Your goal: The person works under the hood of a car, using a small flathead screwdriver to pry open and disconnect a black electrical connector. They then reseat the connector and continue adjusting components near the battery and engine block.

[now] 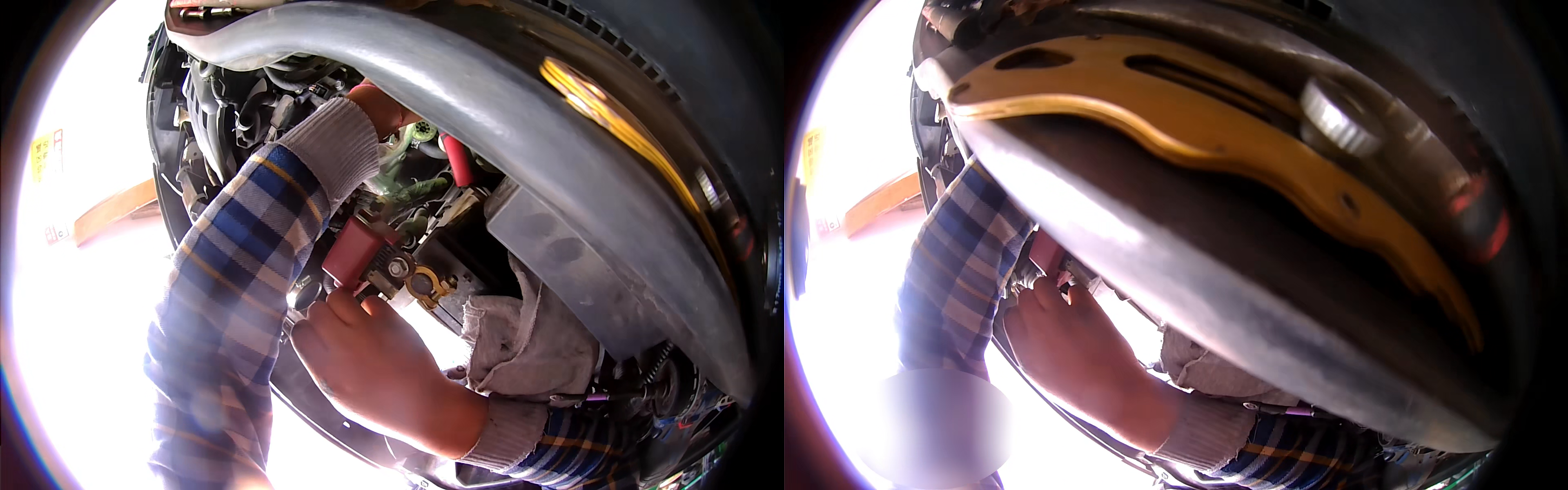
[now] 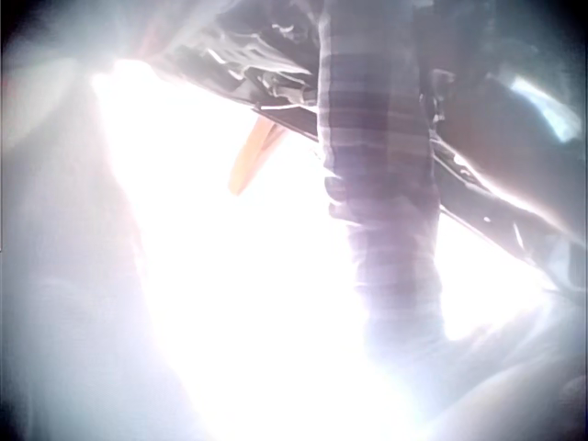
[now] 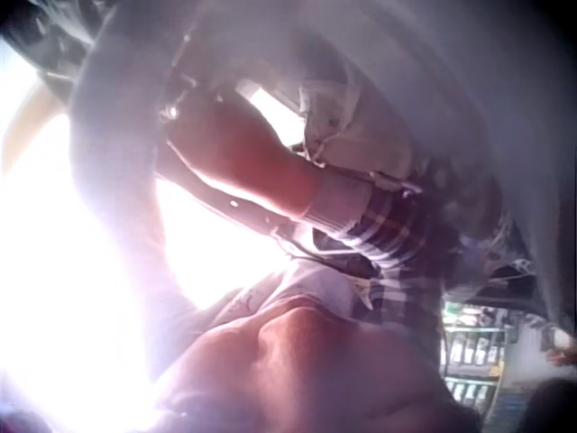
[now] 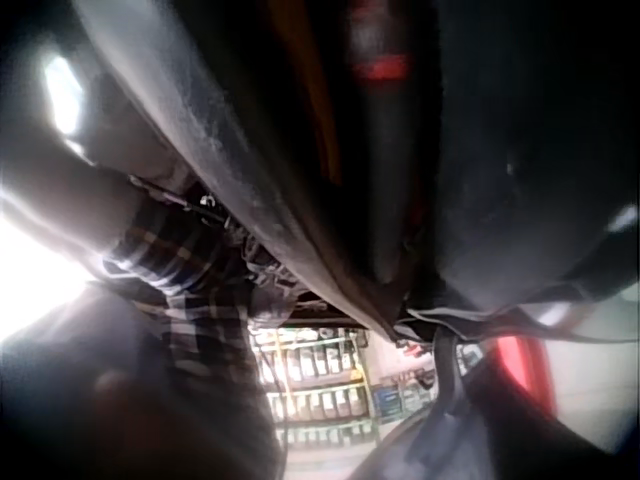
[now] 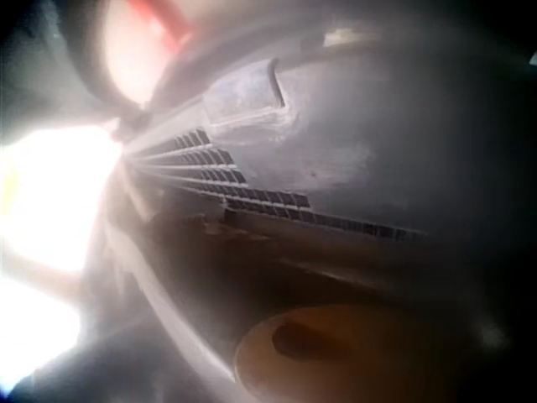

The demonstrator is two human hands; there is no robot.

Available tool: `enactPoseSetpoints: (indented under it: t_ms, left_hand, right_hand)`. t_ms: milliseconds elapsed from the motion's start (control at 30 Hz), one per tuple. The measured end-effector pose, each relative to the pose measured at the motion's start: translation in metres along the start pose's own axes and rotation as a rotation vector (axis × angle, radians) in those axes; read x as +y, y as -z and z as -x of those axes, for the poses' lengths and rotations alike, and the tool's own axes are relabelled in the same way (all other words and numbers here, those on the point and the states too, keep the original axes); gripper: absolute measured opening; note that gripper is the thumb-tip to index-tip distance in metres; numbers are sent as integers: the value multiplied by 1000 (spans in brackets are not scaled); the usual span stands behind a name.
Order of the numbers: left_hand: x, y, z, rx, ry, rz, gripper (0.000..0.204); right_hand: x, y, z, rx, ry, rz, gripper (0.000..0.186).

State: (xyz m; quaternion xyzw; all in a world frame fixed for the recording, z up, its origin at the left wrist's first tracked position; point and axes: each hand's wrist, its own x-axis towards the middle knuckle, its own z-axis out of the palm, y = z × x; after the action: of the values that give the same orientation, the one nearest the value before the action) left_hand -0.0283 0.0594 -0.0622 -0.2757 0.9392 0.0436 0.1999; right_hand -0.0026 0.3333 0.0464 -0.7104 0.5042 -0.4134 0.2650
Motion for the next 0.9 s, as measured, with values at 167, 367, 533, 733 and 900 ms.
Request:
enactPoseSetpoints:
  t_ms: [167, 367, 533, 733, 900]
  left_hand:
    - [2, -2, -2, 14, -2, -48, 34]
    - [3, -4, 4, 35, -7, -48, 31]
    - [1, 0, 11, 49, -5, -60, 28]
    - [0, -3, 73, 232, -131, -41, 24]
    - [-12, 0, 175, 30, 196, 713, 24]
  right_hand:
    - [0, -1, 1, -7, -24, -41, 16]
    - [-1, 1, 3, -4, -33, -46, 16]
    - [-6, 5, 4, -12, -24, -67, 17]
    - [-4, 9, 8, 2, -65, -119, 15]
    - [-1, 0, -2, -3, -69, -143, 14]
